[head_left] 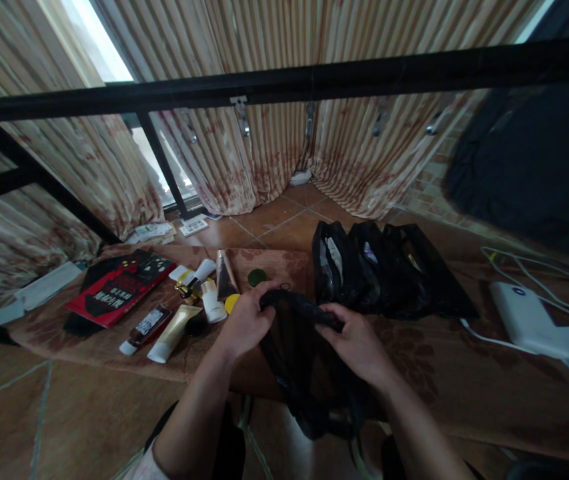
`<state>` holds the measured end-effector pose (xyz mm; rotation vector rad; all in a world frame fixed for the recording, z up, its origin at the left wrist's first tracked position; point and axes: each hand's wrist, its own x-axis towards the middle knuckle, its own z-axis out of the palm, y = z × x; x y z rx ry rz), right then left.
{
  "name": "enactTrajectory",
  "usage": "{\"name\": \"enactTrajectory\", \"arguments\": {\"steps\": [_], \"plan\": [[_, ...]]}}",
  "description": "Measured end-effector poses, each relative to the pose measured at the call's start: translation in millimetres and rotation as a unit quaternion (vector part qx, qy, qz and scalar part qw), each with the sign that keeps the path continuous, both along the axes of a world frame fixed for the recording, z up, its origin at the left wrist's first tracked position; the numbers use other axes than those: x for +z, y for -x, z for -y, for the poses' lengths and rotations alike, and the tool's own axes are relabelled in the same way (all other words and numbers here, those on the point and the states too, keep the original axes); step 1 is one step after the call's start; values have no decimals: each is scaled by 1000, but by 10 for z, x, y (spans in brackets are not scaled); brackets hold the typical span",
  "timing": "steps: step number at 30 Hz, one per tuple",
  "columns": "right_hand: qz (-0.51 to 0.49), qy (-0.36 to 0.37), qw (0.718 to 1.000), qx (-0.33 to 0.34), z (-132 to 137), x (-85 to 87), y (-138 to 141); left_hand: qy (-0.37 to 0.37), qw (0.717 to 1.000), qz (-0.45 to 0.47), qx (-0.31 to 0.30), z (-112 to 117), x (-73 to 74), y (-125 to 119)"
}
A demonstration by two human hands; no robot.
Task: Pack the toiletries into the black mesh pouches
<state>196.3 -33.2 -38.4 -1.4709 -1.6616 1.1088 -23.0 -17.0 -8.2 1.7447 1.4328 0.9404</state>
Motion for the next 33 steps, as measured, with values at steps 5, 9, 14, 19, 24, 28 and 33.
{"name": "enactTrajectory", "arguments": {"steps": [5, 9, 14, 19, 24, 28, 33], "plan": [[1, -2, 1000, -8, 9, 26, 1, 40, 983, 179, 29, 24, 18, -54], [-67, 3, 998, 5, 33, 48, 2, 89, 934, 320, 133, 27, 59, -97], [-196, 37, 980, 7, 74, 111, 32, 207, 870, 410, 178, -18, 20, -111], [-236, 61, 970, -6, 86, 159, 53, 258, 825, 474, 169, -51, -3, -52], [-207, 30, 976, -54, 33, 12, 31, 214, 840, 472, 162, -42, 42, -1], [-174, 31, 983, -54, 36, -107, 47, 172, 855, 476, 110, 12, 107, -30], [-98, -20, 995, -19, 162, -189, 140, 169, 861, 479, 0, 111, 168, -58]]}}
